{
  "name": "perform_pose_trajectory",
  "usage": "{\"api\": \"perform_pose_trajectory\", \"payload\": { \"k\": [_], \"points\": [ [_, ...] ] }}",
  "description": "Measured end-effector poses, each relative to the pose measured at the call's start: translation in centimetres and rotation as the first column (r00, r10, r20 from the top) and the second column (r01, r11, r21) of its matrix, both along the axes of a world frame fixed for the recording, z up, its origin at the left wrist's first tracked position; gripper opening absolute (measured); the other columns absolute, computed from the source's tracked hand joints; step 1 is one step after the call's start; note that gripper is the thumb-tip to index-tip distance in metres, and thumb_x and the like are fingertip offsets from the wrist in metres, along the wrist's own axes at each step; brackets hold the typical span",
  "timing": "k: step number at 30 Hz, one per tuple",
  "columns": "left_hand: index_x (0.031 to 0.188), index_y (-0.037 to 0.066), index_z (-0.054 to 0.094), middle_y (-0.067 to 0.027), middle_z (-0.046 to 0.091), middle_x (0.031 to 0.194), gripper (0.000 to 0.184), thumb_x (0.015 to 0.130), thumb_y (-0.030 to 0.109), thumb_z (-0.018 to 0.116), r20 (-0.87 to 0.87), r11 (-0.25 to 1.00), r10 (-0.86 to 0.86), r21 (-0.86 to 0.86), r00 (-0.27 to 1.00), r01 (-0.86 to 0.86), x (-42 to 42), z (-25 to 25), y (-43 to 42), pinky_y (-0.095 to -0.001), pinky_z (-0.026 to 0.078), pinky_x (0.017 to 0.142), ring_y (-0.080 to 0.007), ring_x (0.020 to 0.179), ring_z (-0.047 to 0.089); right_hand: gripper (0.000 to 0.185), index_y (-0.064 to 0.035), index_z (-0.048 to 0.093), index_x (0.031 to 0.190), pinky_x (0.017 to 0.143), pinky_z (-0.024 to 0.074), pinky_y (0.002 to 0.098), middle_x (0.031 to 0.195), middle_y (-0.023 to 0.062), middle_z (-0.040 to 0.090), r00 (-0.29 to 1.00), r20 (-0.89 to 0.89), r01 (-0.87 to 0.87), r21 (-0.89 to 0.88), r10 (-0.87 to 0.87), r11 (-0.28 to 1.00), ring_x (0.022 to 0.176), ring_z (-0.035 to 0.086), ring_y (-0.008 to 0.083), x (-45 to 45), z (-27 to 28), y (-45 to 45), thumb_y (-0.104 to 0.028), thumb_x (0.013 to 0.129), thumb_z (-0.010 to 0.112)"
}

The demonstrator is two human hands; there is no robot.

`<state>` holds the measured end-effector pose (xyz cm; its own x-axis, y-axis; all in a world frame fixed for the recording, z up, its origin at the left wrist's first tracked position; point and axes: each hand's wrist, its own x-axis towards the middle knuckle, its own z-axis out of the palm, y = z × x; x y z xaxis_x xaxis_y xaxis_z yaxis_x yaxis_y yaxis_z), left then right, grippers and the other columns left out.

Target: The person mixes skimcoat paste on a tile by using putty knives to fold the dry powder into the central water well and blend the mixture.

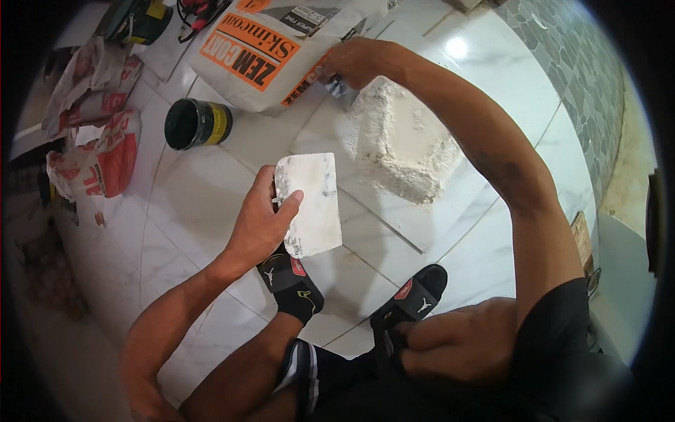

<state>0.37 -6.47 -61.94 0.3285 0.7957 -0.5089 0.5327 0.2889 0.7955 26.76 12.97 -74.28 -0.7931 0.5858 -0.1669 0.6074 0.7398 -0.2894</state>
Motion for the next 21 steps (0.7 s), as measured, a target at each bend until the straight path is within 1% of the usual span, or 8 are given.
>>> {"api": "perform_pose_trajectory", "payload": {
  "k": [3, 6, 9, 12, 15, 17, 18, 21],
  "points": [
    [0.118, -0.003, 0.047, -0.013, 0.06, 0.101, 0.035, 0.093, 0.017, 0.06, 0.021, 1.0, -0.006, 0.0, 1.0, 0.006, 0.3, 0.1, -0.1, -0.0328, 0.049, 0.083, -0.0179, 0.093, 0.06, 0.049, -0.0128, 0.07, 0.113, 0.079, 0.0539, 0.0447, 0.091, 0.0141, 0.07, 0.958, 0.284, 0.051, -0.034, -0.039, 0.998, 0.09, 0.066, 0.0344, -1.5, 4.8, -1.9, 0.001, 0.068, 0.056],
    [0.117, -0.003, 0.047, -0.0125, 0.061, 0.101, 0.034, 0.093, 0.018, 0.06, 0.031, 1.0, -0.014, -0.024, 0.999, 0.015, 1.2, 1.0, 0.0, -0.0327, 0.049, 0.083, -0.0176, 0.093, 0.06, 0.047, -0.0115, 0.07, 0.111, 0.077, 0.0544, 0.045, 0.089, 0.0146, 0.07, 0.985, 0.168, 0.045, -0.074, -0.032, 0.996, 0.087, 0.067, 0.0351, -0.6, 5.7, -2.6, 0.001, 0.068, 0.055],
    [0.116, -0.003, 0.048, -0.0121, 0.061, 0.101, 0.033, 0.093, 0.018, 0.06, 0.036, 0.999, -0.038, 0.0, 0.999, 0.038, 1.6, 1.2, 0.4, -0.0325, 0.048, 0.083, -0.0174, 0.093, 0.059, 0.047, -0.0114, 0.069, 0.113, 0.076, 0.0542, 0.0455, 0.088, 0.0161, 0.069, 0.99, 0.142, 0.022, -0.039, -0.017, 0.999, 0.087, 0.066, 0.0357, 0.5, 6.4, -2.9, 0.001, 0.07, 0.056],
    [0.115, -0.003, 0.048, -0.0118, 0.061, 0.1, 0.033, 0.093, 0.018, 0.06, 0.024, 0.998, -0.064, 0.021, 0.998, 0.064, 1.8, 0.8, 0.7, -0.0322, 0.048, 0.084, -0.0171, 0.092, 0.059, 0.046, -0.01, 0.068, 0.114, 0.077, 0.0538, 0.046, 0.089, 0.0169, 0.069, 0.993, 0.092, 0.076, 0.005, -0.076, 0.997, 0.088, 0.066, 0.0366, 2.2, 6.8, -3.3, 0.001, 0.071, 0.056],
    [0.114, -0.003, 0.048, -0.0119, 0.06, 0.101, 0.033, 0.093, 0.017, 0.061, 0.031, 0.997, -0.081, 0.024, 0.996, 0.08, 2.2, 1.0, 0.7, -0.0321, 0.048, 0.084, -0.0172, 0.092, 0.059, 0.043, -0.0083, 0.067, 0.113, 0.079, 0.0533, 0.0466, 0.092, 0.0169, 0.068, 0.986, 0.14, 0.087, 0.03, -0.09, 0.996, 0.09, 0.066, 0.0362, 3.9, 6.8, -3.6, 0.001, 0.073, 0.055],
    [0.114, -0.003, 0.048, -0.0122, 0.06, 0.102, 0.033, 0.092, 0.017, 0.061, 0.069, 0.996, -0.086, 0.031, 0.994, 0.084, 2.3, 0.7, 0.7, -0.0323, 0.048, 0.084, -0.0175, 0.091, 0.059, 0.038, -0.0071, 0.067, 0.11, 0.079, 0.0532, 0.0464, 0.094, 0.0162, 0.068, 0.986, 0.111, 0.119, 0.045, -0.124, 0.992, 0.092, 0.066, 0.0356, 5.2, 6.2, -3.8, 0.001, 0.074, 0.055],
    [0.114, -0.003, 0.048, -0.0124, 0.06, 0.102, 0.033, 0.092, 0.017, 0.061, 0.075, 0.994, -0.1, 0.055, 0.992, 0.097, 2.4, 0.4, 0.8, -0.0324, 0.048, 0.084, -0.0174, 0.093, 0.059, 0.036, -0.0065, 0.067, 0.108, 0.08, 0.0532, 0.0463, 0.094, 0.0159, 0.068, 0.986, 0.096, 0.135, 0.051, -0.14, 0.989, 0.093, 0.066, 0.0353, 5.8, 6.4, -4.1, 0.001, 0.075, 0.054],
    [0.115, -0.004, 0.048, -0.0134, 0.06, 0.104, 0.033, 0.092, 0.015, 0.061, 0.086, 0.986, -0.13, 0.115, 0.988, 0.119, 3.2, 0.0, 1.8, -0.0329, 0.047, 0.087, -0.0178, 0.096, 0.059, 0.032, -0.0059, 0.066, 0.105, 0.078, 0.0533, 0.0463, 0.095, 0.0147, 0.067, 0.972, 0.128, 0.192, 0.062, -0.199, 0.979, 0.092, 0.066, 0.0344, 7.6, 7.2, -5.3, 0.001, 0.076, 0.054]
  ]
}}
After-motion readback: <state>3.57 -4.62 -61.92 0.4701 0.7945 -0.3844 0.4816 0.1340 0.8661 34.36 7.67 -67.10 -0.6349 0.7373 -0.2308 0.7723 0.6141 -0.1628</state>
